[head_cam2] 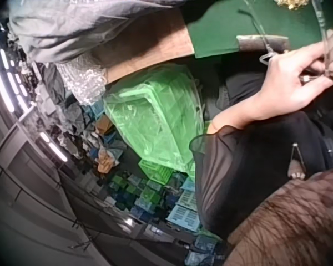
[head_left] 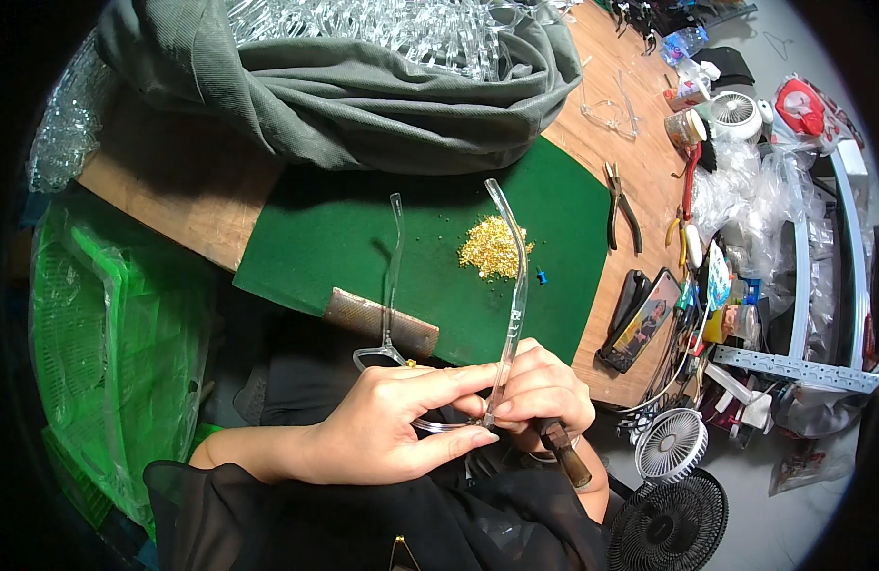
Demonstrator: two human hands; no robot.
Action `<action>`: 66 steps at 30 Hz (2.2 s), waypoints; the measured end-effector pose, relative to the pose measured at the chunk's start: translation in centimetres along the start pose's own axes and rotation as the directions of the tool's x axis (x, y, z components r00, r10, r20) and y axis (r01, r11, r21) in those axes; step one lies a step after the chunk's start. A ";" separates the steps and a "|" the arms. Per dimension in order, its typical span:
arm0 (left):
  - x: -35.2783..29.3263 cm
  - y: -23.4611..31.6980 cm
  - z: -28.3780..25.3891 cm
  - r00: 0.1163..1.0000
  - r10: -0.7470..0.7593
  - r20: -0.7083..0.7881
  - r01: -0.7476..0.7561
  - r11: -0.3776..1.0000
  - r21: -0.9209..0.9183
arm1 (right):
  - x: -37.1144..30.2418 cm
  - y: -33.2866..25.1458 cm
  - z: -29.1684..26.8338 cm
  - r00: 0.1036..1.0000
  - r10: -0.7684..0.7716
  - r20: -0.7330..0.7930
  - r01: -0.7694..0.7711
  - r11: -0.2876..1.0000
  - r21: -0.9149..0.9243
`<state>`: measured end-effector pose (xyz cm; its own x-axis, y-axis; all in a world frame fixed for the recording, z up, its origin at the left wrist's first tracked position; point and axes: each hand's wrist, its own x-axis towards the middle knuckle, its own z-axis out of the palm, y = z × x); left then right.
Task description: The person assembles a pair of clear eyeglasses by hand. They insert small gold-colored components into the frame and use a screwdriver to tighten screws at the hinge and nose bridge areas. The person repeatedly adjusts the arms and inspects the frame during the process.
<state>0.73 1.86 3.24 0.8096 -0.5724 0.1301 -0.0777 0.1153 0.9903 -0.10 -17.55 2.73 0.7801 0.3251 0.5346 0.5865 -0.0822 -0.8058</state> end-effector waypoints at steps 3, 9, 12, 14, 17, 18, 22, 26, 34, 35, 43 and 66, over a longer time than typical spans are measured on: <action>0.2 0.0 -0.1 1.000 0.002 0.021 -0.002 1.000 0.012 | 0.0 -0.2 -0.1 1.000 0.019 0.000 -0.019 1.000 0.001; 0.3 0.1 -0.2 0.998 -0.055 0.034 0.056 0.997 -0.053 | 0.0 0.2 -0.2 0.999 0.026 0.020 -0.027 1.000 0.015; 0.5 -0.1 0.0 0.999 -0.029 0.039 0.031 0.998 -0.053 | -0.1 0.1 -0.4 0.999 0.028 0.017 -0.028 1.000 0.006; 0.6 0.0 -0.1 0.999 -0.026 0.035 0.027 0.999 -0.025 | 0.0 0.2 -0.5 0.999 0.030 0.022 -0.030 0.999 0.012; 0.6 -0.1 -0.1 0.999 -0.016 0.038 0.015 1.000 0.011 | 0.1 0.2 -0.5 0.999 0.035 0.021 -0.036 0.999 0.026; 0.5 -0.1 -0.2 0.999 -0.012 0.040 0.011 1.000 0.022 | 0.1 0.3 -0.3 0.999 0.034 0.013 -0.034 0.999 0.034; 0.5 -0.2 -0.1 0.999 -0.026 0.042 0.027 1.000 -0.015 | 0.0 0.2 -0.2 0.999 0.042 -0.005 -0.042 0.998 0.043; 0.5 -0.2 -0.2 0.998 -0.038 0.056 0.039 0.999 -0.023 | -0.1 0.2 -0.3 0.999 0.040 0.002 -0.040 0.998 0.042; 0.4 -0.2 -1.3 0.995 0.011 0.096 -0.009 1.000 -0.020 | -0.8 -1.2 -3.5 0.879 0.384 0.284 -0.308 0.910 -0.276; 0.6 -0.3 -1.3 0.993 0.014 0.116 -0.011 1.000 -0.021 | -1.2 -1.6 -3.4 0.813 0.481 0.327 -0.402 0.871 -0.283; 0.8 -0.1 -1.1 0.993 -0.039 0.111 0.039 0.999 0.003 | 0.3 -4.3 -2.8 0.381 0.748 0.544 -0.788 0.570 -0.233; 1.1 0.4 -1.4 0.977 -0.091 0.192 0.077 0.994 0.081 | 0.0 -4.7 -2.2 0.531 0.756 0.384 -0.602 0.655 -0.457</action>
<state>2.39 2.48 3.73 0.6862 -0.7259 0.0462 -0.0618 0.0052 0.9981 -2.37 -19.25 7.14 0.7735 0.4718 -0.4232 0.0135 -0.6798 -0.7332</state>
